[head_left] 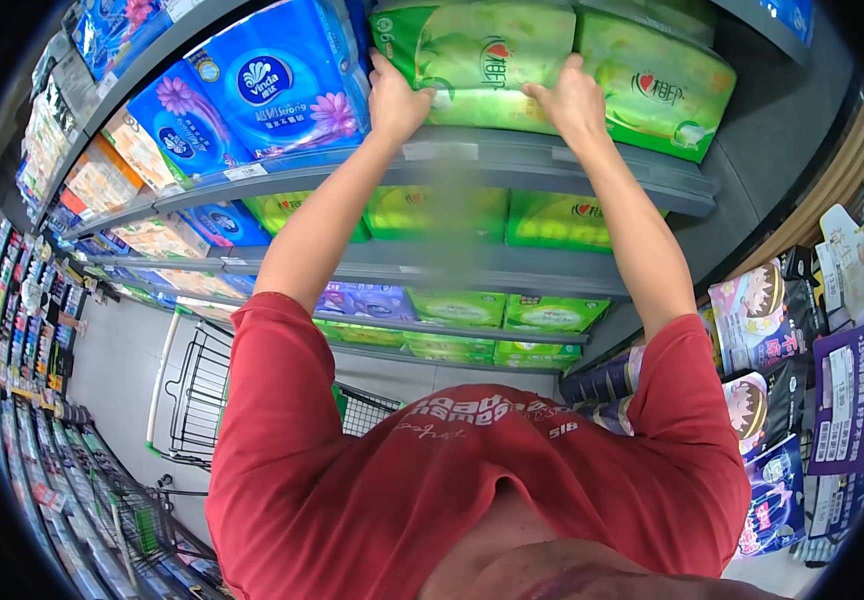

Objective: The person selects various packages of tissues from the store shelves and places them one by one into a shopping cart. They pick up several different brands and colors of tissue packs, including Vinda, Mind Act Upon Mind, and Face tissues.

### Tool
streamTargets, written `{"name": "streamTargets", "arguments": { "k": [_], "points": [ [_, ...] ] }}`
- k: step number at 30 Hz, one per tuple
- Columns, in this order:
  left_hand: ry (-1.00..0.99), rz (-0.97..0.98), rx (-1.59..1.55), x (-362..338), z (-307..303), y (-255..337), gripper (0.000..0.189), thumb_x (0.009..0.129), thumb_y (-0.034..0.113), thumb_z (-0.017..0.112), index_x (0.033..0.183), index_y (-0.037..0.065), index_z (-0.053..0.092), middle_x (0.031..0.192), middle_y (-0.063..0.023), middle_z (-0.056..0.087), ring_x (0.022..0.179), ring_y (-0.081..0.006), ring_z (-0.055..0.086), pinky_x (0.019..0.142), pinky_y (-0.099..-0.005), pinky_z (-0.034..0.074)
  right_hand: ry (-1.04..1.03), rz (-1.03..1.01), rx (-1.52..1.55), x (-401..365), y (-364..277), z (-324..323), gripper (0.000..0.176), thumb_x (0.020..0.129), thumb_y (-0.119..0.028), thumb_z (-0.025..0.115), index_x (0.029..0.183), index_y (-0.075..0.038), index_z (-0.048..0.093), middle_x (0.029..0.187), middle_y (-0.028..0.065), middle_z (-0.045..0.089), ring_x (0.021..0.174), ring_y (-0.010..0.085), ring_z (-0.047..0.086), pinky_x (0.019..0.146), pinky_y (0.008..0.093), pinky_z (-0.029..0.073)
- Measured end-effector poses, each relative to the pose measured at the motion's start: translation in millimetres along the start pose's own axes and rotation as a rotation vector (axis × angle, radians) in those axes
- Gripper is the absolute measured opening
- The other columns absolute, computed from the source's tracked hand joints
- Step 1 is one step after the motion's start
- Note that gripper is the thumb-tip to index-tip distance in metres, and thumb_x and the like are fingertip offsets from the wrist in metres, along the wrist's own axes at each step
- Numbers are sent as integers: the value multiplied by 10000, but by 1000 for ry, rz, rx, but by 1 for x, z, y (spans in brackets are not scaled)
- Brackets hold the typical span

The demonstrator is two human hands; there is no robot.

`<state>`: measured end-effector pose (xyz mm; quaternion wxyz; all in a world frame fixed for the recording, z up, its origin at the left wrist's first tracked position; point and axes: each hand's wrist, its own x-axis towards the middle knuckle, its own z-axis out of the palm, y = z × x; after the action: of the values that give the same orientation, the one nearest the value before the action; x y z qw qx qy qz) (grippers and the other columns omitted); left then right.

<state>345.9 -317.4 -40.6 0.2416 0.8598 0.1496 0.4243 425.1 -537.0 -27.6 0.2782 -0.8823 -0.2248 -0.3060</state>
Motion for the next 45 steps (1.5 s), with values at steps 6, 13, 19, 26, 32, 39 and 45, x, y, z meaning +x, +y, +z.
{"name": "streamTargets", "arguments": {
  "k": [6,13,19,26,32,39,45],
  "points": [
    [-8,59,1,-8,-2,-6,1021,658,148,747,1385,-69,64,1205,-345,435,1056,-460,512,915,-431,438,16,-21,-62,-6,-1,-6,596,708,-333,745,1001,83,435,794,284,632,737,418,643,642,447,526],
    [114,543,110,-45,-25,21,666,704,182,692,1308,84,428,1187,-206,543,1066,-363,542,883,-405,453,132,-270,79,-37,-17,-8,383,760,-249,661,1031,-40,488,836,188,637,796,380,632,635,450,504],
    [-509,156,-67,-18,-12,5,671,737,193,707,1342,174,417,803,-111,676,752,-216,647,727,-325,496,-392,-123,141,-19,-11,18,579,756,-348,682,1262,-141,489,877,117,668,875,282,632,777,387,477],
    [-699,173,-144,-16,-10,0,773,758,229,712,1418,235,311,891,-120,665,797,-170,641,773,-310,491,-369,-91,146,-23,-11,22,583,760,-363,683,1250,-116,489,913,125,663,879,281,625,801,382,475],
    [-518,180,-43,-25,-27,20,725,751,181,613,1375,8,288,1107,-302,555,1027,-391,561,881,-412,450,-335,-109,166,-16,-4,36,585,741,-430,655,1197,-83,538,947,211,656,912,343,633,797,410,492],
    [50,472,-122,-150,-48,-19,520,713,139,646,1197,44,482,830,-121,595,847,-327,570,828,-404,446,-19,-285,624,-74,-54,17,166,853,-122,651,963,-1,679,845,69,684,771,115,626,740,246,484],
    [-379,-129,49,-347,-74,-170,543,732,88,608,1248,40,447,1049,-159,565,1026,-333,533,898,-418,438,-572,-486,921,-162,-147,73,115,834,-53,659,939,-10,679,849,42,664,772,89,601,738,223,472]
  ]
}}
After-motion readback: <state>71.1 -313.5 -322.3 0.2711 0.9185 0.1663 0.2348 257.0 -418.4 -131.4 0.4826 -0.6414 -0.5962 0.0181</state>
